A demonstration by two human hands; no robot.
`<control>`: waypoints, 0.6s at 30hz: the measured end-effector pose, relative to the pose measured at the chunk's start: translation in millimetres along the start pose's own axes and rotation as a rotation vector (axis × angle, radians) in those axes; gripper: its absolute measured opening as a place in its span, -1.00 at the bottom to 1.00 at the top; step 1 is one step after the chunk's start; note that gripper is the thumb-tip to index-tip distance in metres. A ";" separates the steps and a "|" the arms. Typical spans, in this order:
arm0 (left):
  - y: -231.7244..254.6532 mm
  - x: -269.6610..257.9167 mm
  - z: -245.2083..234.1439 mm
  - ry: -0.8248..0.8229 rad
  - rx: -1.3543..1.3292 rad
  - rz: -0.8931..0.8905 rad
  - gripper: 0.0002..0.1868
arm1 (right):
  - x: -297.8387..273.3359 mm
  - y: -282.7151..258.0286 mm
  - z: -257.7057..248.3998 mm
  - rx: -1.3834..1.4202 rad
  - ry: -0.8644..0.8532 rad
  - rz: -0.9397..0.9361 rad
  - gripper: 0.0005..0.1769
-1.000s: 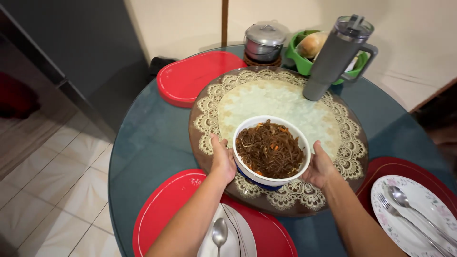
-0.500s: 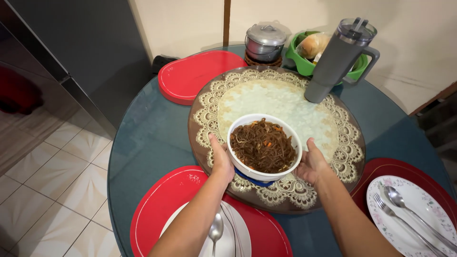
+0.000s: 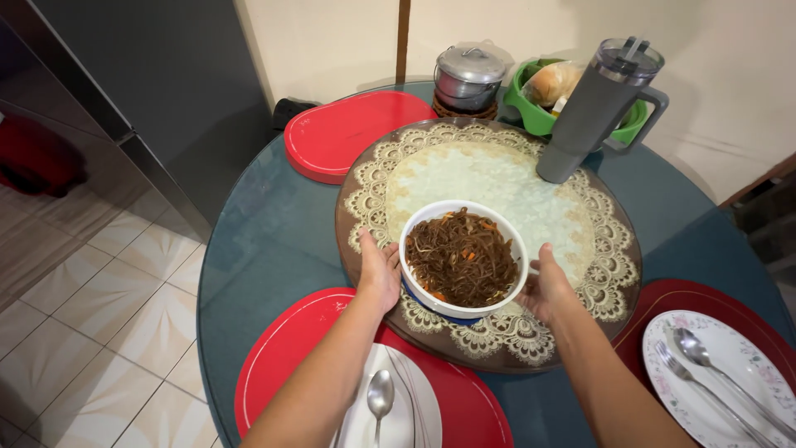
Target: Setting a dining table with placemats, plates, and cutlery, then serving a bowl of noodles.
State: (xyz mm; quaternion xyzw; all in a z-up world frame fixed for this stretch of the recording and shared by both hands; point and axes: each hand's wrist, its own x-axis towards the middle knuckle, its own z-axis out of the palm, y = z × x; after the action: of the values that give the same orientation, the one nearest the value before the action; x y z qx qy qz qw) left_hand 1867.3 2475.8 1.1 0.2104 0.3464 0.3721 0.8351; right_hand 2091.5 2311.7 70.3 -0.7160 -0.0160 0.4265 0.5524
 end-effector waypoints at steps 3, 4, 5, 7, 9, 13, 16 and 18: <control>0.2 7.5 -5.6 0.017 0.008 0.011 0.26 | 35.2 15.7 -14.7 0.095 -0.044 -0.005 -0.11; 5.5 11.3 -2.8 0.007 0.009 0.022 0.26 | 33.2 10.1 -12.2 0.100 -0.049 -0.019 -0.11; 6.3 9.7 -4.9 0.012 0.031 -0.004 0.26 | 28.2 11.1 -11.8 0.103 -0.036 -0.005 -0.14; 8.2 5.2 -6.9 0.023 0.052 -0.032 0.27 | 25.3 15.2 -13.4 0.103 -0.024 0.013 -0.16; 12.8 1.2 -4.6 -0.025 0.135 -0.096 0.29 | 30.6 18.5 -16.2 0.064 -0.062 -0.003 -0.29; 14.9 -14.2 1.4 -0.003 0.266 -0.086 0.18 | 16.6 17.0 -11.2 0.071 -0.109 -0.022 -0.42; 11.8 -17.5 -0.8 0.003 0.264 -0.065 0.11 | 22.8 23.3 -13.1 0.084 -0.098 -0.017 -0.48; 9.1 -20.8 -1.8 0.060 0.355 -0.045 0.08 | 34.5 32.5 -18.7 0.073 -0.118 -0.049 -0.50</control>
State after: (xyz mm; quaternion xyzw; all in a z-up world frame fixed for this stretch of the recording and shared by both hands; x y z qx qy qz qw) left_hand 1851.6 2465.7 14.2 0.3354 0.4362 0.2924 0.7822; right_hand 2110.6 2301.5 24.2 -0.6686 -0.0504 0.4545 0.5864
